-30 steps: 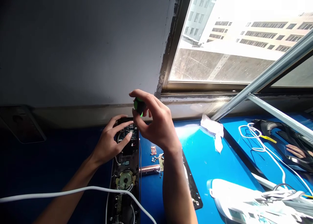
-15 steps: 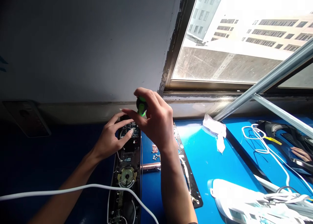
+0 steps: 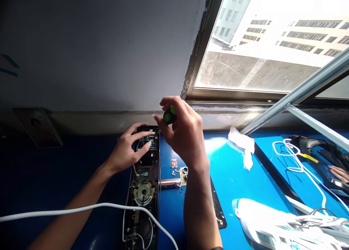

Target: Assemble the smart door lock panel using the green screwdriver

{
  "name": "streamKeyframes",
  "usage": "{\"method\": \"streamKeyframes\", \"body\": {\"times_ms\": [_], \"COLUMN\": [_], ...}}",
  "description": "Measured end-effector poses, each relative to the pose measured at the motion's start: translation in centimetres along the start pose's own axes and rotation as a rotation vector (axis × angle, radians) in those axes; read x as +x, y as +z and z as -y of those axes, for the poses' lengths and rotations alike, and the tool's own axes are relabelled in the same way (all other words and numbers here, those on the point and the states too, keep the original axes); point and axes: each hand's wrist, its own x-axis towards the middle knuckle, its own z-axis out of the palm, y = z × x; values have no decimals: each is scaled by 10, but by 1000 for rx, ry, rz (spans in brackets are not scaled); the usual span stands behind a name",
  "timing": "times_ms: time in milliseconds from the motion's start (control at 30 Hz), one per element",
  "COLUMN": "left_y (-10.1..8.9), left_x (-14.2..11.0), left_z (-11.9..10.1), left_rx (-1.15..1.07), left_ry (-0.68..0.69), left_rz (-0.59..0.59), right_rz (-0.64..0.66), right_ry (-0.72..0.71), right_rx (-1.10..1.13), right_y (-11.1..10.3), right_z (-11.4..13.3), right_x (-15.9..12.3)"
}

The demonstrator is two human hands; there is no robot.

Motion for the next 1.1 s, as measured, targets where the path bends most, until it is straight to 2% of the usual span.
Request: {"method": "streamKeyframes", "body": {"times_ms": [133,300,500,667,1000,1100], "left_y": [0,1,1,0,0,0], "left_x": [-1,-1,-1,-2,-1,-1], "left_z": [-1,0,0,0,0,0], "left_rx": [-3,5,2,8,-1,-4], "left_ry": [-3,3,10,4,8,-2], "left_rz": [11,6,16,24,26,32], "right_rz": [83,5,51,-33,-52,-4], "right_ry": [-7,1,-18,0,-14,-34], "right_rx": [28,-6,14,6,51,93], "right_y": [-1,0,1,8,14,13], "right_z": [4,3,4,2,-2,-2], "right_x": [0,0,0,0,1,1]}}
